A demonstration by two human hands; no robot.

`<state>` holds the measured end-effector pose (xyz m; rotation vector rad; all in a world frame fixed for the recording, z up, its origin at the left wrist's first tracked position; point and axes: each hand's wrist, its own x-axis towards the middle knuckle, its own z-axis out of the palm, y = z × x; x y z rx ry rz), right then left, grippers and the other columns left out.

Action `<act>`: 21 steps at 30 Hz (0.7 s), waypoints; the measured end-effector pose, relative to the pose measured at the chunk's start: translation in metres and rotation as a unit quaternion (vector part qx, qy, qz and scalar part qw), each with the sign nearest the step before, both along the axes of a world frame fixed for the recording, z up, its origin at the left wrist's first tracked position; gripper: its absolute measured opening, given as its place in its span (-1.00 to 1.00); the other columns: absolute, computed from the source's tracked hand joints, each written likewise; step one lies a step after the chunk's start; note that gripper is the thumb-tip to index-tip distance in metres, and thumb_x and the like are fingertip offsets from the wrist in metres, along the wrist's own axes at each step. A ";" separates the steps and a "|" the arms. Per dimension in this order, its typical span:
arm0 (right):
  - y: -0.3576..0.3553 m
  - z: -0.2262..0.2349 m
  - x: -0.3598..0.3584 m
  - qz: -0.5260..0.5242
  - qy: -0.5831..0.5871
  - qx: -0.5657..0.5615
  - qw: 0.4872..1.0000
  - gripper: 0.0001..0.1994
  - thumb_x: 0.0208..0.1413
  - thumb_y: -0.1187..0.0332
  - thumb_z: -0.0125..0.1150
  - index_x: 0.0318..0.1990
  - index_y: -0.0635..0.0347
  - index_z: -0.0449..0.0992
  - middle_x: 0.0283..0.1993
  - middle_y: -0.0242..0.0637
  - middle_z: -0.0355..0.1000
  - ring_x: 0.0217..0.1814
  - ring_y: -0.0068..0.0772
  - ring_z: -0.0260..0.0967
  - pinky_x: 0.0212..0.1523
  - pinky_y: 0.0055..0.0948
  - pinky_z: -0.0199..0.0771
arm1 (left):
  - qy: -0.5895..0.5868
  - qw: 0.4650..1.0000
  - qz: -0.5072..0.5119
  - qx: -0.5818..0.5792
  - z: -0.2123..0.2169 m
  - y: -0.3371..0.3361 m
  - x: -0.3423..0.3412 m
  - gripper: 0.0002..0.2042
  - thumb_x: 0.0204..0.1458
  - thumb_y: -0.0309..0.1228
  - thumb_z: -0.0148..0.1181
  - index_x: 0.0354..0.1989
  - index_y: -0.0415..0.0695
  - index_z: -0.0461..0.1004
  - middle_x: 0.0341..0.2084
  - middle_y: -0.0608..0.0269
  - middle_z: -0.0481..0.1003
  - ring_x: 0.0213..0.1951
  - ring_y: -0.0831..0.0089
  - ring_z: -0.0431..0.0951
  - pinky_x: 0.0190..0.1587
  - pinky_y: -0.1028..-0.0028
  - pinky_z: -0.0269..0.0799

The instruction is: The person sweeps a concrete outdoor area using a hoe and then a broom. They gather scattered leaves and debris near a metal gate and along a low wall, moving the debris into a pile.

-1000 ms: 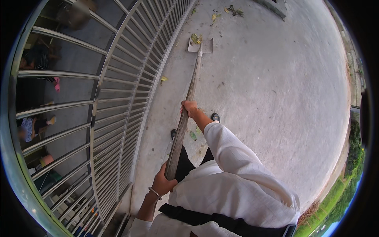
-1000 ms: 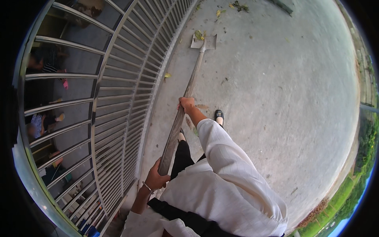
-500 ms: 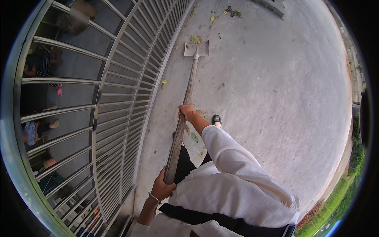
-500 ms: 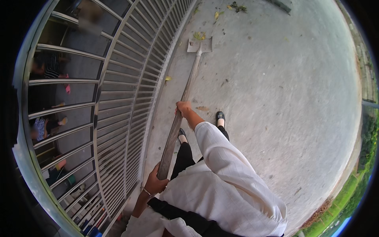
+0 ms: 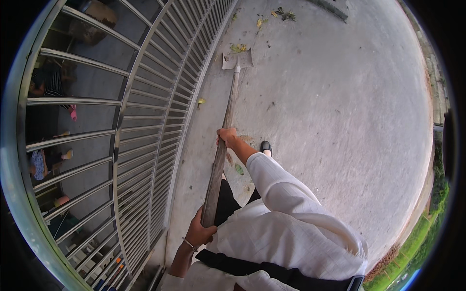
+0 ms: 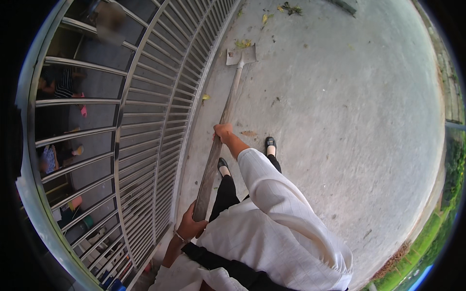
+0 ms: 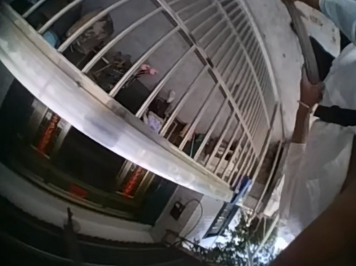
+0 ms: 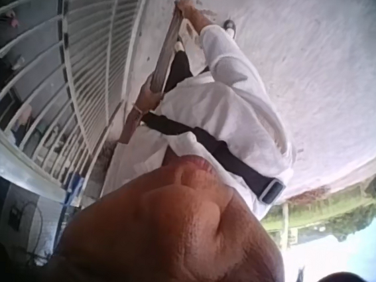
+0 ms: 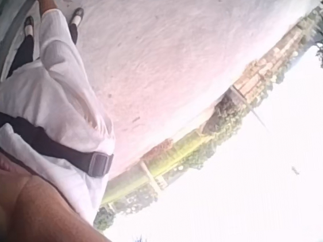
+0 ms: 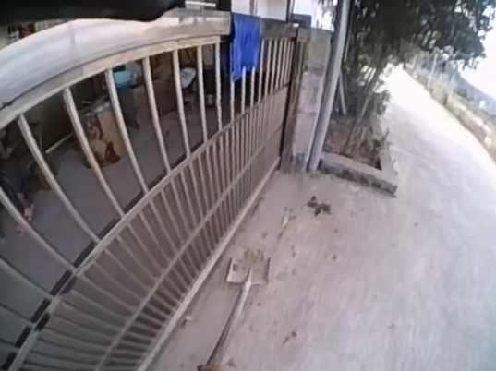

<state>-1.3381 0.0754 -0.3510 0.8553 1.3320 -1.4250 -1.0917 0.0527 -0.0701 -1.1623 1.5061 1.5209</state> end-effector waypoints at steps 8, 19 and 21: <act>0.017 0.028 0.054 -0.044 -0.040 -0.016 0.998 -0.89 -0.13 0.60 0.03 -0.62 0.38 0.29 -0.72 -0.15 0.23 -0.75 -0.25 0.23 -0.76 -0.24 0.35 | 0.057 0.985 -0.118 -0.113 -0.012 0.000 0.085 -0.21 -0.31 -0.36 0.30 0.17 -0.19 0.03 -0.01 -0.05 0.29 0.07 0.17 0.28 0.08 0.38 0.18; 0.030 -0.004 -0.062 -0.022 0.040 -0.005 0.999 -0.92 -0.13 0.58 0.03 -0.54 0.45 0.33 -0.69 -0.12 0.29 -0.74 -0.26 0.29 -0.75 -0.27 0.34 | 0.017 0.999 0.037 0.002 0.018 0.035 -0.080 -0.26 -0.29 -0.61 0.07 0.19 -0.14 -0.02 -0.71 0.30 0.31 -0.84 0.54 0.29 -0.85 0.54 0.12; 0.044 0.008 -0.031 -0.022 0.005 -0.015 1.000 -0.91 -0.10 0.57 0.04 -0.50 0.48 0.33 -0.66 -0.10 0.30 -0.73 -0.24 0.30 -0.76 -0.26 0.35 | 0.054 0.993 -0.060 -0.083 0.017 0.047 -0.037 -0.25 -0.33 -0.55 0.13 0.19 -0.16 0.01 -0.44 0.18 0.43 -0.50 0.41 0.49 -0.48 0.49 0.40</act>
